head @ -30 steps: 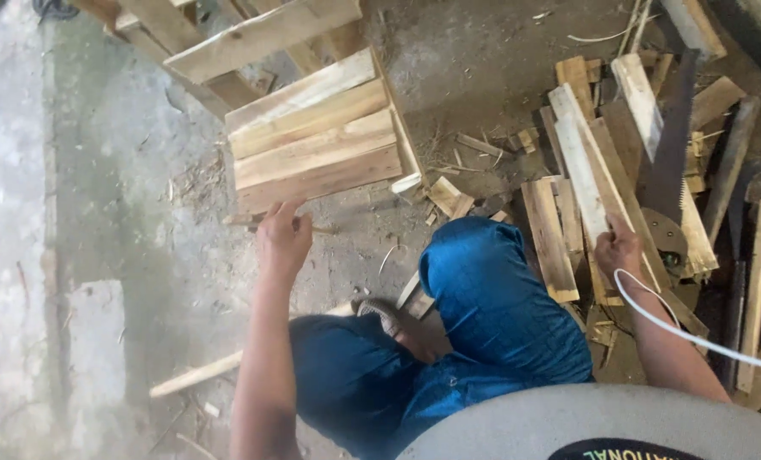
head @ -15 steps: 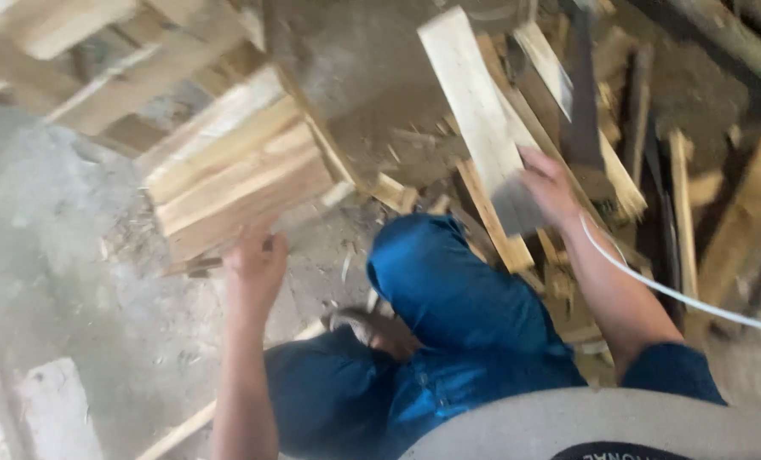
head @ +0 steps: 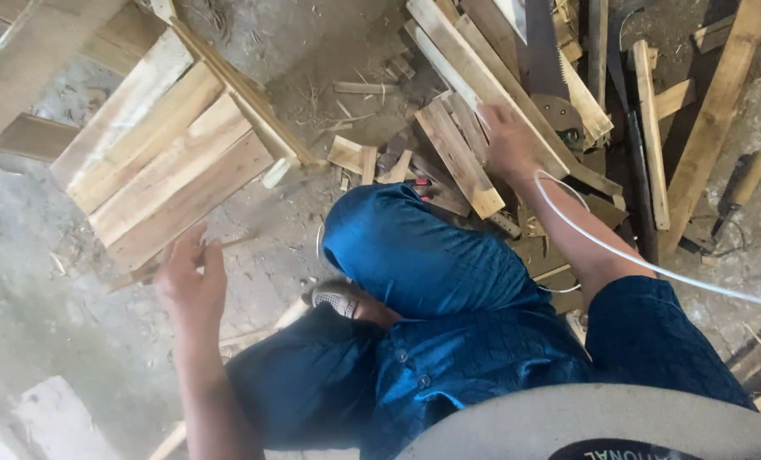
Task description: The person sits on the floor of a woodworking shop assembling a small wooden stool. They sand a small wooden block, fit wooden slats into the stool frame, pick planks from a pile, and hammer slats to secure them to the frame.
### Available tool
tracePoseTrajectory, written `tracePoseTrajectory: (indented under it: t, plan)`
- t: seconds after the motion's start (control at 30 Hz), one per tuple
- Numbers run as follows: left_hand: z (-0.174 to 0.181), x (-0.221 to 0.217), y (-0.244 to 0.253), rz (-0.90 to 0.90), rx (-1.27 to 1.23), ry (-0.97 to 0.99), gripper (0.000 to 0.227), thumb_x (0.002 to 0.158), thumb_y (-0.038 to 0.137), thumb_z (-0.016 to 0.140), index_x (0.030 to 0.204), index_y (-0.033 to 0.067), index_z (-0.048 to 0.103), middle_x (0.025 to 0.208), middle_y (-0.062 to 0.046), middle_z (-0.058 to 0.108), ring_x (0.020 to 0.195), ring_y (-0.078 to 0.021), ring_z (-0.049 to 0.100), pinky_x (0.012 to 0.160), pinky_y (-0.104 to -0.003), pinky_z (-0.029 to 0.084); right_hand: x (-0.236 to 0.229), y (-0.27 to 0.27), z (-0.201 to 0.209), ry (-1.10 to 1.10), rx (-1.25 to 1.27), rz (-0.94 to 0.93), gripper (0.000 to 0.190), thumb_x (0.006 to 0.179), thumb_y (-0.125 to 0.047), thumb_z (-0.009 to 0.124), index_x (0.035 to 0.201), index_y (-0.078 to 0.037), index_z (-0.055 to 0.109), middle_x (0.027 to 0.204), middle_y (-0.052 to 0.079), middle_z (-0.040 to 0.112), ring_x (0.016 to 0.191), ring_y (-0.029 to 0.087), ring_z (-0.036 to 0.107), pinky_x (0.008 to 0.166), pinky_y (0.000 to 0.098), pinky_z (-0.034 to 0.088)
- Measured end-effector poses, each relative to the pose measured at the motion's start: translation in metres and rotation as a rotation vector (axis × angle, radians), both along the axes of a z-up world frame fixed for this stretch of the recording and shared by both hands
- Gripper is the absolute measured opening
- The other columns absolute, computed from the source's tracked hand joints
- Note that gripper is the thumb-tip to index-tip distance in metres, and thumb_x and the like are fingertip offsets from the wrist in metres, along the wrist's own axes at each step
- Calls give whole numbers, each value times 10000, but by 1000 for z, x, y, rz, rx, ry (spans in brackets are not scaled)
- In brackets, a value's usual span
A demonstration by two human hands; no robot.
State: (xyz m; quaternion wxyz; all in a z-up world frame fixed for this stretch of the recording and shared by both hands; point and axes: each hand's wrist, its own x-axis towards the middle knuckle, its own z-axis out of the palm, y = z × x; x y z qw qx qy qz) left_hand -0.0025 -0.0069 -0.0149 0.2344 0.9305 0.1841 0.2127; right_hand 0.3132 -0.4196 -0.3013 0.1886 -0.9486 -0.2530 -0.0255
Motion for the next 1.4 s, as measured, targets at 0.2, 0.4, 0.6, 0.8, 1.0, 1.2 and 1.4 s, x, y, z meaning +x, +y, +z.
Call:
tracePoseTrajectory:
  t: [0.2,0.4,0.6,0.8,1.0,1.2,1.4]
  plan:
    - [-1,-4,1,28,13,-1,311,900,-57,750,1209,-23,765,973,-204,698,832,-355,721,733,-384,593,-26,-3,-63,-476,-108,165,89,930,-138,680,1011,-105,665,927,127,526,854,333,565,686,423,476]
    - [9,-4,-6,107,92,75,285,896,-3,759,1180,14,774,991,-185,722,825,-322,737,718,-405,607,-70,-6,-51,-127,-357,208,619,856,-642,644,1102,-77,583,1074,126,517,1006,328,506,898,471,348]
    - [-26,-16,21,109,33,6,321,843,87,754,1164,74,760,1018,-167,741,896,-387,718,808,-470,586,-72,7,-72,172,-598,170,612,907,-670,588,1388,-292,602,1289,89,575,1163,320,622,845,497,556]
    - [-28,-17,21,114,33,10,269,855,122,736,1119,146,784,965,-83,787,874,-320,753,798,-435,592,-57,-9,-171,154,-549,90,686,911,-449,556,1406,20,479,1147,200,539,969,429,679,726,560,598]
    - [-16,-15,14,89,-92,8,282,842,169,707,1119,176,756,925,-98,725,784,-355,730,674,-445,582,-60,3,-96,-557,-624,229,217,1013,-182,560,808,-130,610,732,57,551,612,192,620,541,364,520]
    - [-14,4,12,39,-358,-140,310,832,128,732,1137,154,781,900,-136,736,779,-328,743,632,-379,579,-63,4,-47,-351,-346,-65,159,884,-266,594,974,-151,658,784,58,636,698,281,719,634,406,573]
    - [20,64,14,-26,-465,-91,362,875,285,709,1188,103,725,937,-210,742,898,-426,722,722,-571,534,-45,82,146,0,219,-77,433,965,-108,539,1390,-54,606,1016,389,672,1023,578,647,861,649,499]
